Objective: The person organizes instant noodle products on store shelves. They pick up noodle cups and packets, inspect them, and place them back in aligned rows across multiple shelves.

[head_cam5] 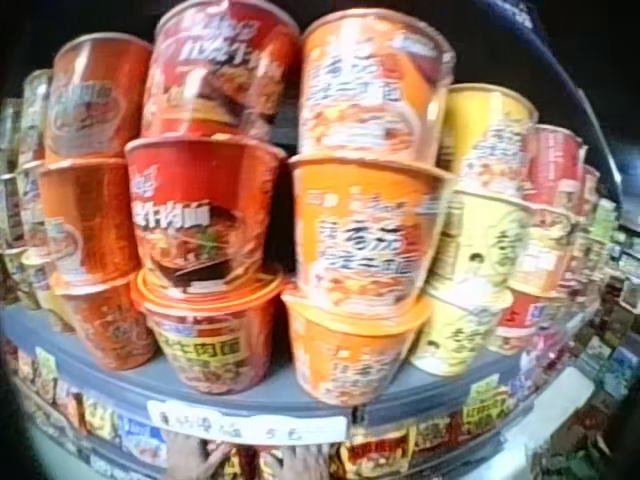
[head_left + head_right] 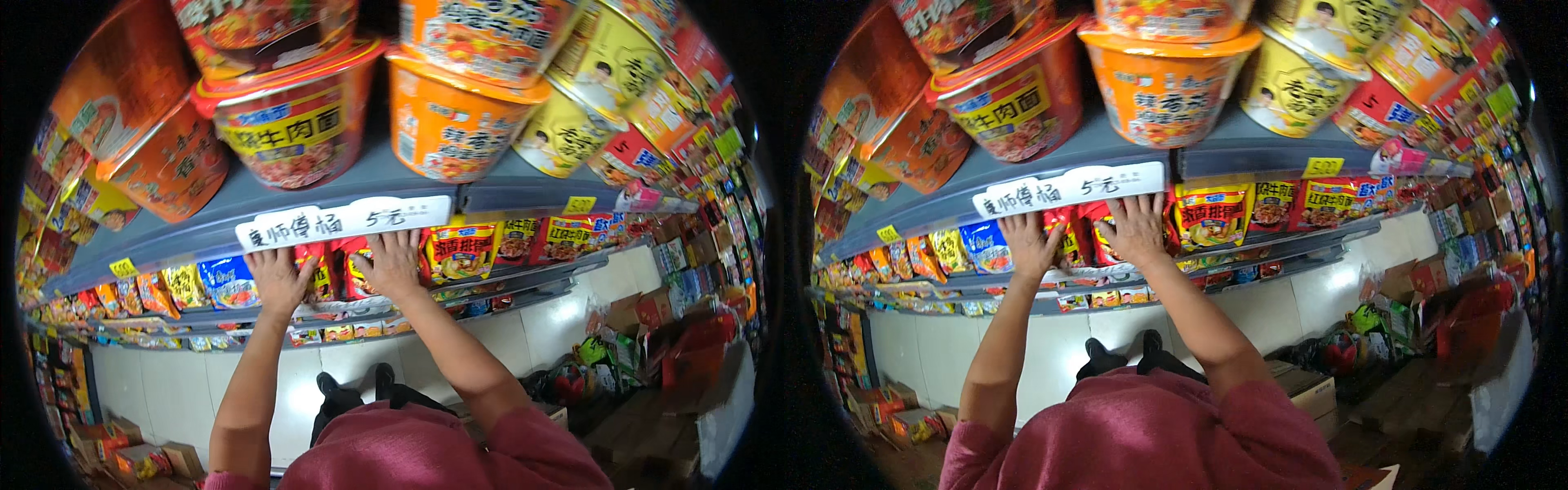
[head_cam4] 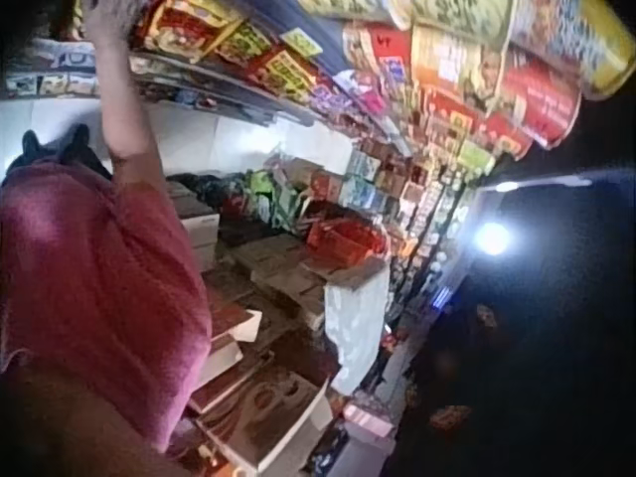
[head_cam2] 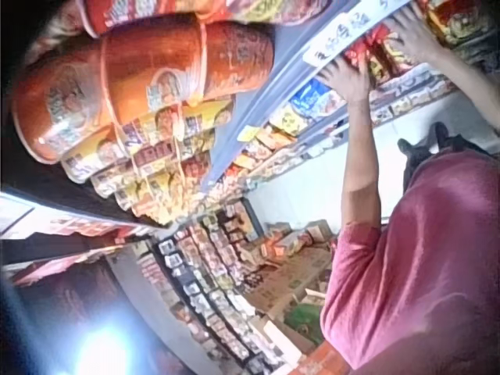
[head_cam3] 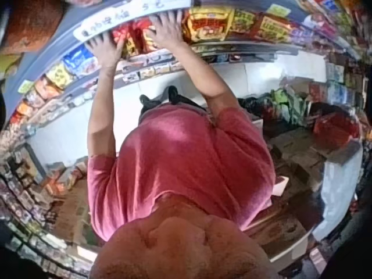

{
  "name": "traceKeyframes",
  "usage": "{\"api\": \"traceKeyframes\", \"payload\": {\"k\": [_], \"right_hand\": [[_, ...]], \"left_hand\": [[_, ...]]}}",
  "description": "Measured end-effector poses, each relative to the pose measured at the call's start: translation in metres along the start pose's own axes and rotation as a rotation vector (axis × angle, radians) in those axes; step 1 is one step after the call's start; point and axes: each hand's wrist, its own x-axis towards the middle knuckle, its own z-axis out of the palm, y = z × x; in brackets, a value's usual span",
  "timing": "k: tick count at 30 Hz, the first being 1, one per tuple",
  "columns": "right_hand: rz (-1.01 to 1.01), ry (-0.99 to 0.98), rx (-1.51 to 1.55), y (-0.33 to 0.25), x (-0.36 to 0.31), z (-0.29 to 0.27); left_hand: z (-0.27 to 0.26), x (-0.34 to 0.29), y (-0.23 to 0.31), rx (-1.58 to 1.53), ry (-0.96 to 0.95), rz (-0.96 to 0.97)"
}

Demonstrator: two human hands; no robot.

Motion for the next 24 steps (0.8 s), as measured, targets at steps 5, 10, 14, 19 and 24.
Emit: {"api": "traceKeyframes", "payload": {"k": [5, 10, 14, 19, 24], "right_hand": [[0.119, 0.159, 0.079, 0.015, -0.034, -0.033], [0.6, 0.38, 0.042, 0.1, -0.084, -0.035], [0.654, 0.152, 0.056, 0.107, -0.107, -0.019], [0.693, 0.128, 0.158, 0.09, -0.102, -0.035], [0.774, 0.275, 0.059, 0.141, -0.132, -0.055]], "left_hand": [[-0.012, -0.023, -0.02, -0.066, -0.09, -0.007], [-0.022, -0.03, -0.018, -0.088, -0.032, 0.072], [-0.025, -0.033, 0.006, -0.196, -0.063, 0.174], [-0.022, -0.034, 0.036, -0.382, -0.153, 0.295], [-0.023, -0.033, 0.062, -0.469, -0.185, 0.443]]}}
